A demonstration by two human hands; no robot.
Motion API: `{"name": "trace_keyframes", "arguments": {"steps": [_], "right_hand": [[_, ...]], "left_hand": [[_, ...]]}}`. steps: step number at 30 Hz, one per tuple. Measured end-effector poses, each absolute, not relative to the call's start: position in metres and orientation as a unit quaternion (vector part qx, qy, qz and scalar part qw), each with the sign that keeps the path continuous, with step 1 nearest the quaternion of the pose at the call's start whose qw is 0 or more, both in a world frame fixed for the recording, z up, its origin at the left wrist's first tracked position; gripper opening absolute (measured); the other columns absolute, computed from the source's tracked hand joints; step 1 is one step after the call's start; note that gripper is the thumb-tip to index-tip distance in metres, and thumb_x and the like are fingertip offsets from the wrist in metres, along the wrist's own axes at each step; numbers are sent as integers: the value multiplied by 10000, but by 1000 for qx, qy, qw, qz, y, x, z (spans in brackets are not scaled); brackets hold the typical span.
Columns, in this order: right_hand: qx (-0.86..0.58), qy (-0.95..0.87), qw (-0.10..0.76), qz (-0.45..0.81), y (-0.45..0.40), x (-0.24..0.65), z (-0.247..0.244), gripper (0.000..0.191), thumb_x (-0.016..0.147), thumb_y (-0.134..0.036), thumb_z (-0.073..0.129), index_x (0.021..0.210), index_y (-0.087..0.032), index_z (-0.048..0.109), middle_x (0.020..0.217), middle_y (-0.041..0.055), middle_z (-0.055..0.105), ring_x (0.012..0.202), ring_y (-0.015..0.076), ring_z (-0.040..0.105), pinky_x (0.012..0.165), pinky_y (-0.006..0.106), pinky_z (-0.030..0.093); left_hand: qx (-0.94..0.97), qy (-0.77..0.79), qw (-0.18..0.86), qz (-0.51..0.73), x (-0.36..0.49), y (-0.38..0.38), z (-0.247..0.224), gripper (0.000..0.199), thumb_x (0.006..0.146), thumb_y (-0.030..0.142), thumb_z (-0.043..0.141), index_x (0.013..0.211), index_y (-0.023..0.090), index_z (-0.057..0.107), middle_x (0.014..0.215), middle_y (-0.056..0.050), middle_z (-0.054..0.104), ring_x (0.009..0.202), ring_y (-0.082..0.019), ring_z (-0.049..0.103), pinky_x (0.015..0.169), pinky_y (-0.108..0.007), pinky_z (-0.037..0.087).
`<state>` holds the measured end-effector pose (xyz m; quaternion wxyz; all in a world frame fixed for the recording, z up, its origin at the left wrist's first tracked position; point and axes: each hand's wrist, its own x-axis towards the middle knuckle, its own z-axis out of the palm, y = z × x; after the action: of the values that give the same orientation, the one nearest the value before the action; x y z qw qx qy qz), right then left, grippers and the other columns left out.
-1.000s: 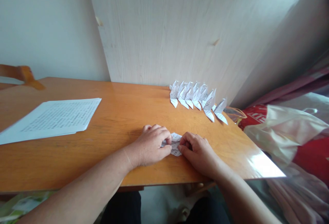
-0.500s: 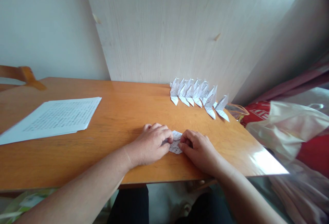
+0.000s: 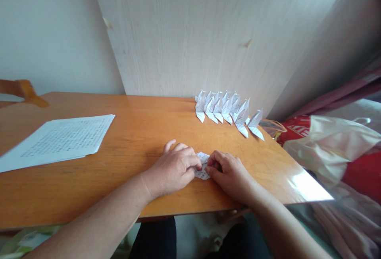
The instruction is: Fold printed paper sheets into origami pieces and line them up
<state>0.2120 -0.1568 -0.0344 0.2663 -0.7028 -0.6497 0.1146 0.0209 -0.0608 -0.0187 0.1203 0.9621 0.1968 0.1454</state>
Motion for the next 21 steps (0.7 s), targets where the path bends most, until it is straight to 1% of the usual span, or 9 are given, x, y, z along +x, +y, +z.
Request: {"name": "trace_keyframes", "arguments": {"steps": [2,4,6,9,12,14,17,19,21], "right_hand": [[-704,-646,272,118,-157,212,-35,21,842,-244,630,854,-228,624,730,-24,641,722,163,553,641,272,289],[-700,-646,279,122,-158,213,-36,138,861,-251,616,992,-259,659,744,-23,655,747,174,575,663,278,318],[-693,-653,278,126,-158,213,-36,217,881,-245,593,1076,-295,676,829,-9,689,821,189,602,711,292,353],[-688,-663,263,131,-158,214,-36,213,897,-240,575,1034,-316,719,956,13,709,921,210,617,776,318,386],[-689,-664,258,131,-158,215,-36,225,892,-240,583,1031,-324,740,937,22,704,912,215,623,782,326,403],[-687,-665,264,128,-158,216,-37,236,889,-238,585,1038,-327,745,924,23,702,892,212,627,785,328,412],[-681,-670,265,128,-157,217,-38,232,888,-244,583,1033,-322,746,927,25,706,886,211,632,791,331,424],[-682,-670,263,130,-156,218,-39,215,886,-254,585,1020,-307,745,936,30,711,891,213,636,788,329,430],[-682,-669,265,132,-155,219,-39,203,888,-269,585,1015,-294,742,951,31,718,892,212,638,781,323,436]], "left_hand": [[962,196,118,146,22,-61,-18,210,860,167,569,918,323,698,930,24,655,1021,-209,530,1032,-458,248],[962,196,118,151,22,-61,-17,176,860,188,589,900,318,700,923,25,661,1020,-211,529,1022,-456,254],[961,196,116,155,23,-61,-17,140,869,216,601,881,314,701,912,27,664,1015,-211,529,1011,-451,264],[962,196,107,157,23,-62,-17,130,885,234,596,859,308,699,891,28,665,1003,-210,530,1000,-449,277],[960,202,98,166,24,-63,-17,137,878,203,584,863,295,684,880,27,668,1008,-210,536,1011,-462,276],[958,210,94,174,25,-64,-18,144,863,179,580,894,289,668,889,27,677,1027,-215,539,1050,-495,245],[955,217,86,183,27,-68,-20,170,851,179,581,946,298,656,916,24,685,1077,-233,529,1109,-564,152],[954,224,77,184,29,-69,-20,136,866,214,575,926,302,661,908,22,679,1088,-244,522,1120,-600,108],[951,238,74,180,33,-71,-21,115,895,262,556,884,298,664,885,20,668,1061,-246,527,1113,-624,102]]}}
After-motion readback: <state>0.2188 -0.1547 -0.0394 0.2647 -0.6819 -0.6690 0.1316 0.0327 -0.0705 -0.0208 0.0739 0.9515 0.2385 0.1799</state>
